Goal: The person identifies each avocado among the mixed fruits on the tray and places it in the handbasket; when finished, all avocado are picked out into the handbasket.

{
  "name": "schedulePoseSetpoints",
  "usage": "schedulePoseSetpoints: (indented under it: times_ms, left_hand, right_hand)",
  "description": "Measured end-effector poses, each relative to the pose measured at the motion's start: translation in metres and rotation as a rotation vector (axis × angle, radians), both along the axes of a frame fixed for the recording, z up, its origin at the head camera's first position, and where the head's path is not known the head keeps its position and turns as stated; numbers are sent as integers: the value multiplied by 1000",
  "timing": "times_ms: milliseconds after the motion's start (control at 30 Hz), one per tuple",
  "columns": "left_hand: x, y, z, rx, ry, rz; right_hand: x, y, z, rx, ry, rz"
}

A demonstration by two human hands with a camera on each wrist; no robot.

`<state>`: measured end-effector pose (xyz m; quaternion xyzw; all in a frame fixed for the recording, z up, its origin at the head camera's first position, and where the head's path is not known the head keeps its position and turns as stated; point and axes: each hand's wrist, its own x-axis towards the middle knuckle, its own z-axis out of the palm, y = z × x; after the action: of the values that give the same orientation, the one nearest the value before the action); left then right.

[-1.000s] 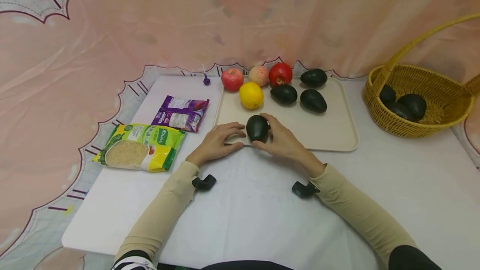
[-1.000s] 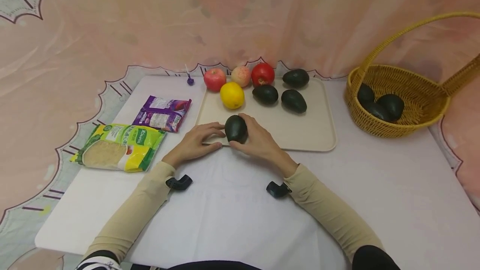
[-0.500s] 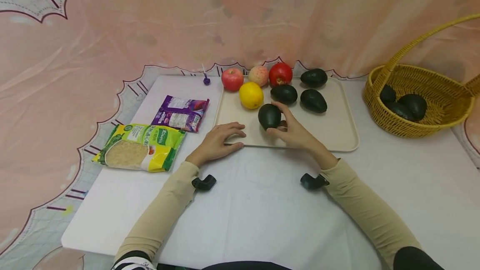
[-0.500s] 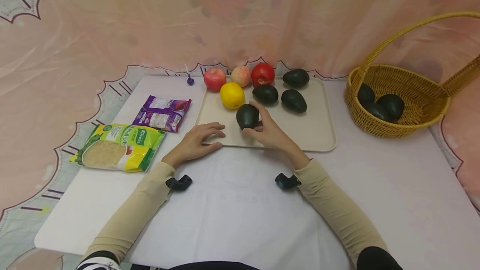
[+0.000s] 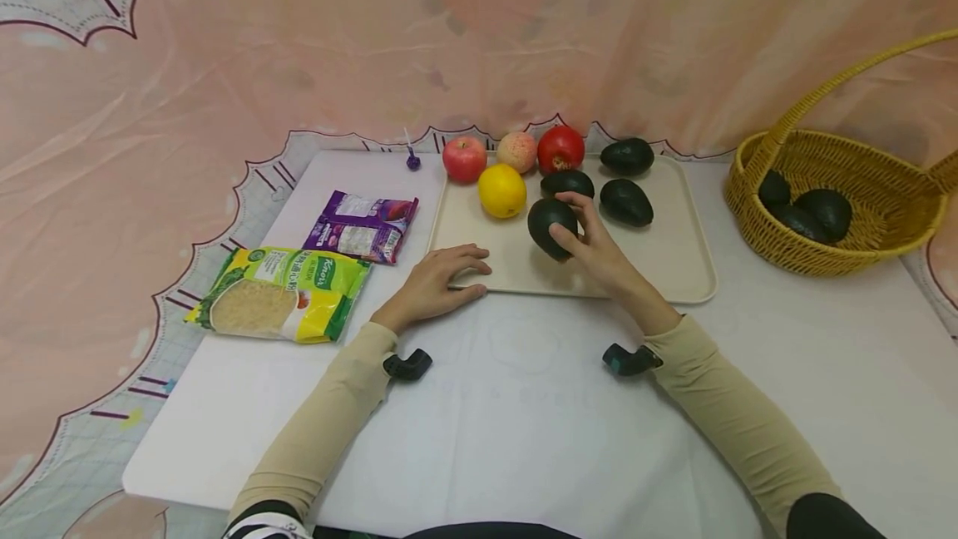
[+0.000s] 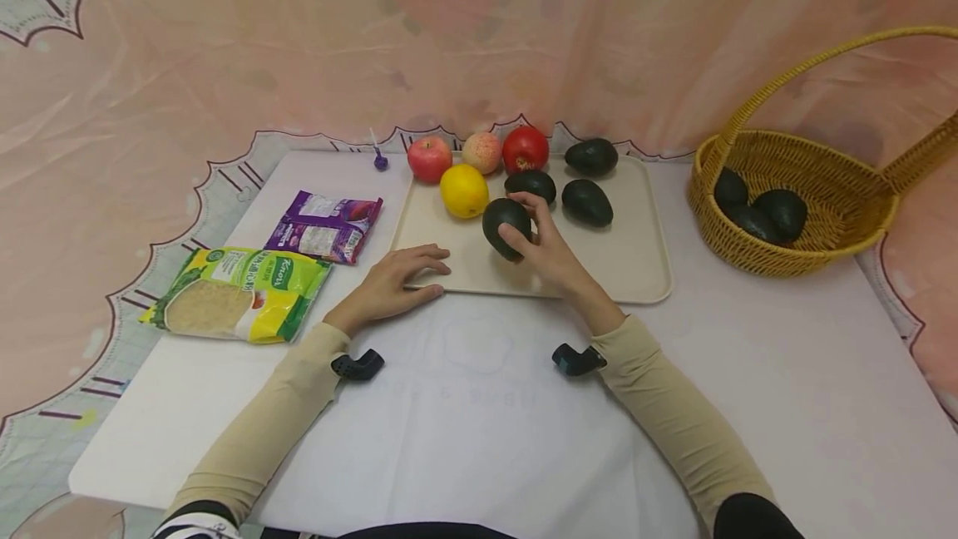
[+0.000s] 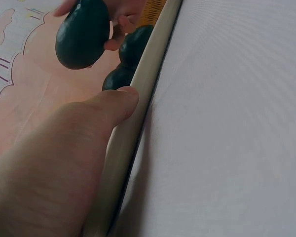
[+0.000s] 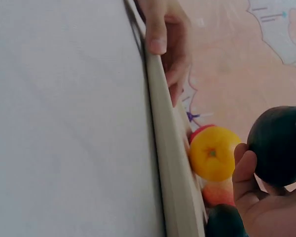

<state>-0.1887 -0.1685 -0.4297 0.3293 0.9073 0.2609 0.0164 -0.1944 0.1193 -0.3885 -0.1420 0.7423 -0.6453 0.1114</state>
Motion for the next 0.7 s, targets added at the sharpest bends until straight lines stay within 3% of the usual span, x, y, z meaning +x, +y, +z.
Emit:
schedulePoseSetpoints:
  times_ms: [233,700]
  left_hand:
    - [-1,1,-1,5,14,0]
    - [-1,1,1,8,17,-7]
  right_hand:
    - [-4,14,6,95,19,-56]
    - [-9,49,21,407,246,-136]
